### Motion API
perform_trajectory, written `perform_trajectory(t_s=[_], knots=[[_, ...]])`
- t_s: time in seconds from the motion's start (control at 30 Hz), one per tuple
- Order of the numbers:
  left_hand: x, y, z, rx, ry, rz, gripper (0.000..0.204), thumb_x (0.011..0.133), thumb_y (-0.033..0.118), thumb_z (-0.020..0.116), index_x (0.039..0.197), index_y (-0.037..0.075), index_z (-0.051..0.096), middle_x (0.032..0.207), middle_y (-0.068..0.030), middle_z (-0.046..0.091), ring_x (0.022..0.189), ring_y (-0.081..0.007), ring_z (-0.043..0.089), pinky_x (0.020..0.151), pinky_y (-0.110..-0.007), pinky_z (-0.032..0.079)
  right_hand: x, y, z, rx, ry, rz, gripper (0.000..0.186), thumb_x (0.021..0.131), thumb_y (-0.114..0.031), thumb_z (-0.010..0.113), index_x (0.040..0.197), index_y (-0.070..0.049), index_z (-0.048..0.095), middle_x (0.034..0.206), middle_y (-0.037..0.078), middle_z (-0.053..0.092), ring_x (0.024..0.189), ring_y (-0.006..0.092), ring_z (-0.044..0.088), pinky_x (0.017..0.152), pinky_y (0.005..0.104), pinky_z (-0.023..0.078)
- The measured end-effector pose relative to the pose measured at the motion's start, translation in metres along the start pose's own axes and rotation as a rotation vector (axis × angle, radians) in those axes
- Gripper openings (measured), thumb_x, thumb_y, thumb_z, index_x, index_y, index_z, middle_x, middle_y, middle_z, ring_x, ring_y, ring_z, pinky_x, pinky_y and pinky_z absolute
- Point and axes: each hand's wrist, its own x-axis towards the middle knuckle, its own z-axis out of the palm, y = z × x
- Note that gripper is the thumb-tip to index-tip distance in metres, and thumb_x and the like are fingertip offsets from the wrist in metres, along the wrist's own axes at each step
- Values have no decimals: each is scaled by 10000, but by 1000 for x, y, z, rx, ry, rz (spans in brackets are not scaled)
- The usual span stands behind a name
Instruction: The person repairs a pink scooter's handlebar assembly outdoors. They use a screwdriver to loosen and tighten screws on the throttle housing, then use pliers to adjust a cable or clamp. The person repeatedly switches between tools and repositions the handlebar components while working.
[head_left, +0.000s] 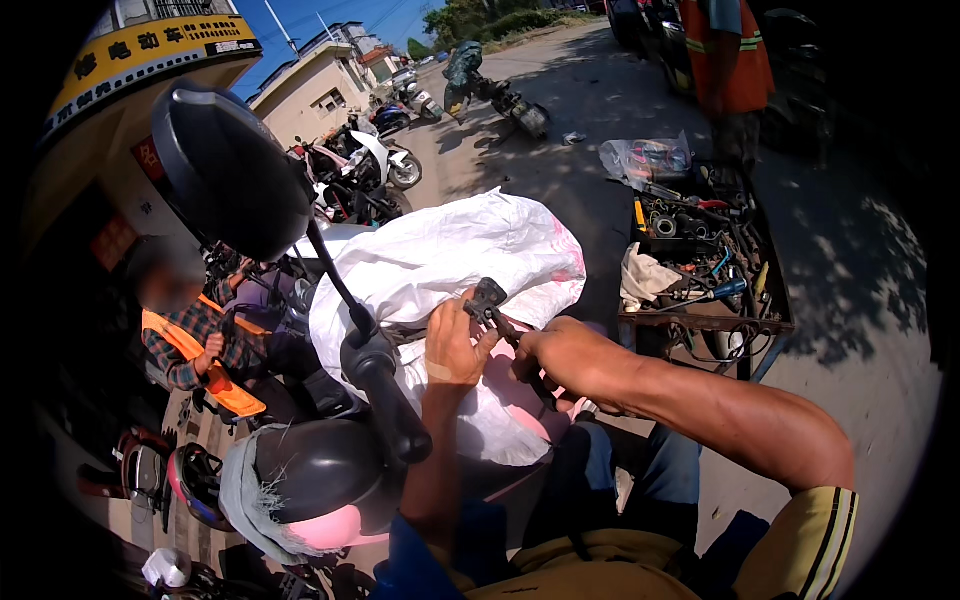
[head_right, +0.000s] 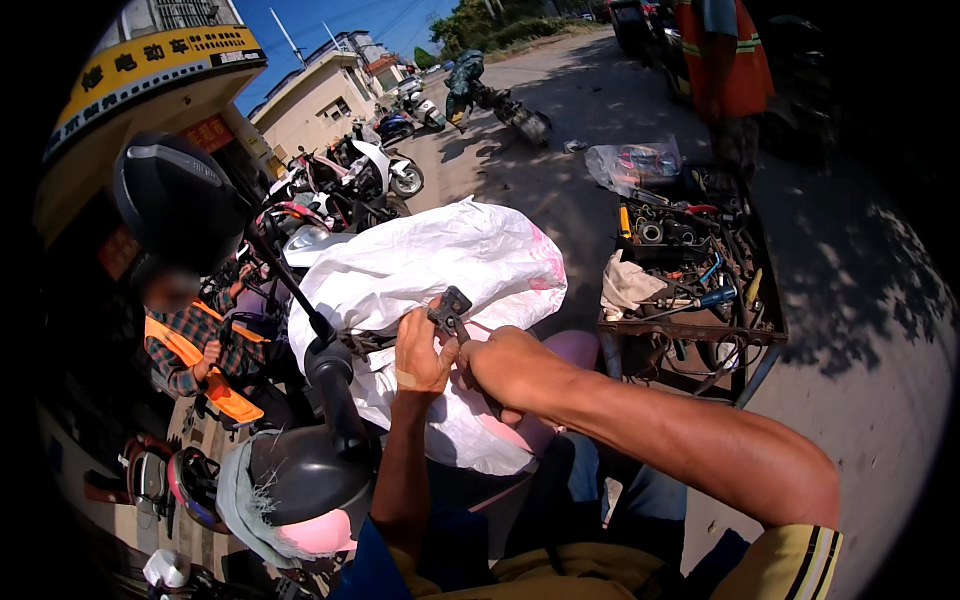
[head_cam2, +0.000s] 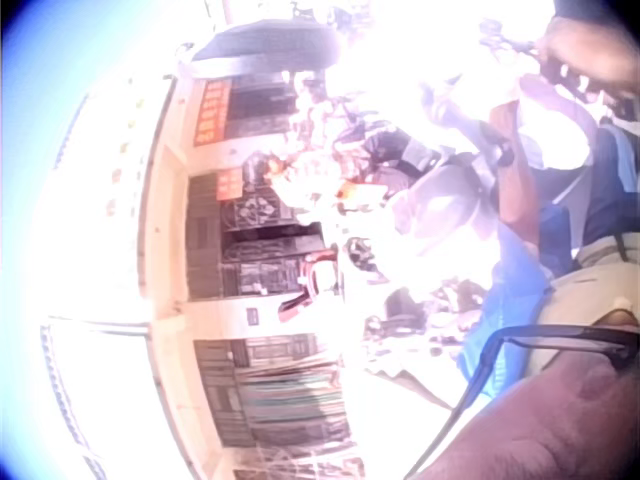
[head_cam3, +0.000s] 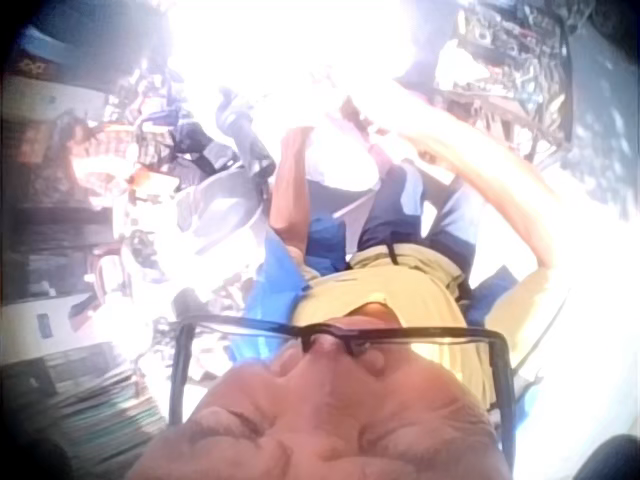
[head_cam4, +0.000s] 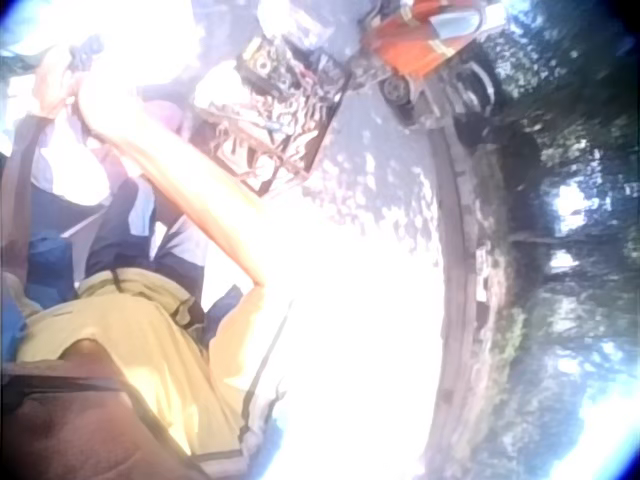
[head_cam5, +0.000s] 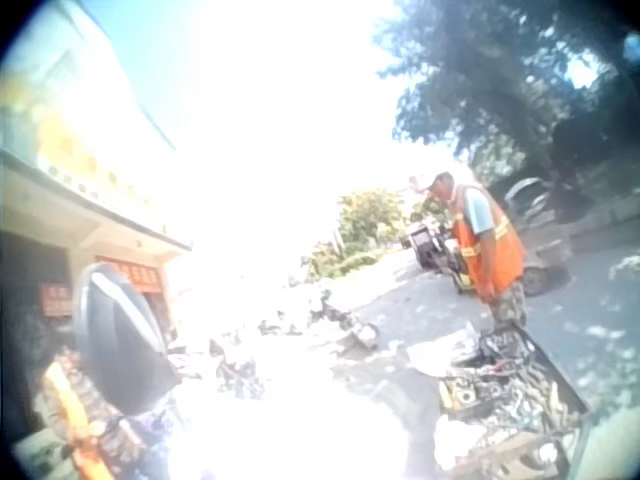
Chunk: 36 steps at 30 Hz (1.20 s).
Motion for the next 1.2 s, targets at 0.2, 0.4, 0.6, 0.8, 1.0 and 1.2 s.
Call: perform_trajectory(t_s=[0.2,0.4,0.6,0.8,1.0,1.2], knots=[[-13,-5,-27,53,12,-24,738,971,555,604,1425,-21,517,1100,-204,566,1062,-419,541,957,-510,430,3,-19,8,19,-87,59,401,952,-281,519,878,54,726,737,95,646,617,170,581,552,334,498],[-7,-4,-6,47,25,-7,760,971,581,591,1432,-19,516,1084,-193,563,1059,-409,537,951,-506,429,2,7,9,-164,26,-127,429,958,-289,502,896,68,732,710,114,634,591,196,593,547,356,493],[-11,-7,-6,78,58,-12,802,970,620,565,1445,-23,508,1084,-185,560,1067,-404,531,957,-502,425,2,6,16,-174,63,-120,419,959,-273,508,912,78,732,689,120,622,570,209,592,544,363,487],[-7,-2,-9,49,54,-27,817,973,630,551,1455,-26,494,1109,-196,557,1078,-412,526,970,-504,421,0,17,21,-261,89,-263,405,957,-266,510,918,76,725,694,115,619,587,205,594,554,359,487],[-9,-6,-7,49,59,-20,820,976,638,539,1455,-26,490,1130,-202,552,1092,-417,524,977,-505,421,1,13,19,-200,62,-236,411,953,-282,510,892,68,714,721,120,637,611,203,611,558,354,496],[-6,-4,-10,43,53,5,783,968,584,594,1448,-27,494,1121,-199,554,1085,-413,530,974,-503,427,9,18,9,-305,39,-333,414,955,-274,503,867,68,719,697,126,643,614,206,617,571,354,498]])
